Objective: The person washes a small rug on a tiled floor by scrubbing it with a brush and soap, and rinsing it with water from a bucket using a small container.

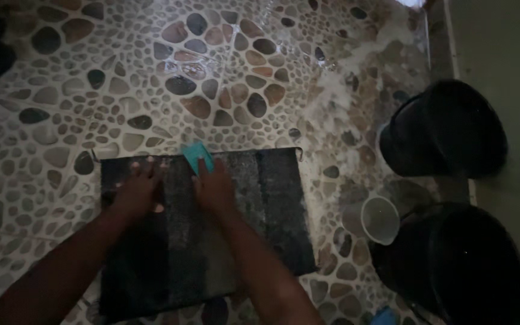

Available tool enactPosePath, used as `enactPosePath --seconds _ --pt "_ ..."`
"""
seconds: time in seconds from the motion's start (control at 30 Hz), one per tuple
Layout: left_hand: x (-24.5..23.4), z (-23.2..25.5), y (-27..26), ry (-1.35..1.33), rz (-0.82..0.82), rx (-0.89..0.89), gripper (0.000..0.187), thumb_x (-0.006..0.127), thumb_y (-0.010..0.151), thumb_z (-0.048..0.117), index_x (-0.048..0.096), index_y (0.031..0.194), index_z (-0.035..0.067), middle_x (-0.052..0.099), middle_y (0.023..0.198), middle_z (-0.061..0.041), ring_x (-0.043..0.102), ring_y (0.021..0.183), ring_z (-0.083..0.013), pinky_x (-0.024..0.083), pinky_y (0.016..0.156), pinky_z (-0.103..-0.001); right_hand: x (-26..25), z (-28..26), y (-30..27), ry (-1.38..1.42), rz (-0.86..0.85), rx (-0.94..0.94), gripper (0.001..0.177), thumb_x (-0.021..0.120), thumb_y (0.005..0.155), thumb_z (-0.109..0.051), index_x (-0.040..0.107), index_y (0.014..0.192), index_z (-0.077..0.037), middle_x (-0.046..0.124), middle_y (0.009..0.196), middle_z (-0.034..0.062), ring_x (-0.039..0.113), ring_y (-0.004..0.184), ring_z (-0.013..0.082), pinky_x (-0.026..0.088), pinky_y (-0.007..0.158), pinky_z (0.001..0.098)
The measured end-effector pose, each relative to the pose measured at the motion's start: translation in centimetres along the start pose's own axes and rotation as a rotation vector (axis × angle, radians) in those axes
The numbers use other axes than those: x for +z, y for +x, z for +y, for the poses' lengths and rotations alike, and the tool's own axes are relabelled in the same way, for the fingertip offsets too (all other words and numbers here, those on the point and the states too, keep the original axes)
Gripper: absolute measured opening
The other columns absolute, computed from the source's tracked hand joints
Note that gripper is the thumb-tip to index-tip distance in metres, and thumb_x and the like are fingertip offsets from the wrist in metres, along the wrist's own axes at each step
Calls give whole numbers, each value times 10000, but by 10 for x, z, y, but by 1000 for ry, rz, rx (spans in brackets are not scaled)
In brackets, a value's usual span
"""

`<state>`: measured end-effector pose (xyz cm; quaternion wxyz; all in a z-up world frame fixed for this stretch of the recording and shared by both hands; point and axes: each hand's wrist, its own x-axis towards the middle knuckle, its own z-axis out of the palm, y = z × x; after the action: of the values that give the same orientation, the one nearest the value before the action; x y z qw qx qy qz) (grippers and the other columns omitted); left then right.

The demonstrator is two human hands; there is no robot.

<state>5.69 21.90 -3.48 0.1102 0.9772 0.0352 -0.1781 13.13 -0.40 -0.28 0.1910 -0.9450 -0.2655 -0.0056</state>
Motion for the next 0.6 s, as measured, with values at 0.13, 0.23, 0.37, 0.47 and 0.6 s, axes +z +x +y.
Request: enactPosePath --seconds 0.13,0.23,0.37,0.47,0.6 --pt "-36 12 -17 -63 -191 -134 1203 935 729 328 138 1630 326 0 1746 -29 50 1594 -395 307 1156 -732 -22 22 -7 -30 -242 139 595 593 1041 -411 478 1521 -77 544 1416 270 564 1261 458 470 1060 593" --pt "-48 22 -20 -21 -201 -173 1247 952 715 342 110 1635 338 -10 1742 -21 40 1589 -392 301 1158 -732 -41 52 -1 -148 -5 131 772 712 880 -392 427 1486 -7 462 1422 297 458 1300 513 410 1010 658" --pt "-46 21 -14 15 -213 -165 1263 956 709 363 100 1638 342 -8 1744 -23 48 1592 -402 335 1146 -727 -71 63 -1 7 -152 409 823 737 810 -312 423 1534 -75 427 1473 319 491 1291 489 467 1029 587" --pt "-41 16 -12 -5 -240 -149 1277 966 691 342 112 1640 329 17 1745 -36 73 1588 -411 343 1147 -719 -56 47 -11 46 -54 229 824 777 797 -276 451 1528 -82 418 1460 347 511 1269 501 494 1005 575" --pt "-37 14 -16 -8 -125 -97 1243 957 665 311 177 1632 320 85 1743 -66 126 1572 -442 358 1141 -712 -17 17 -22 118 64 -21 525 745 966 -267 574 1447 -148 488 1439 358 583 1130 519 516 866 620"
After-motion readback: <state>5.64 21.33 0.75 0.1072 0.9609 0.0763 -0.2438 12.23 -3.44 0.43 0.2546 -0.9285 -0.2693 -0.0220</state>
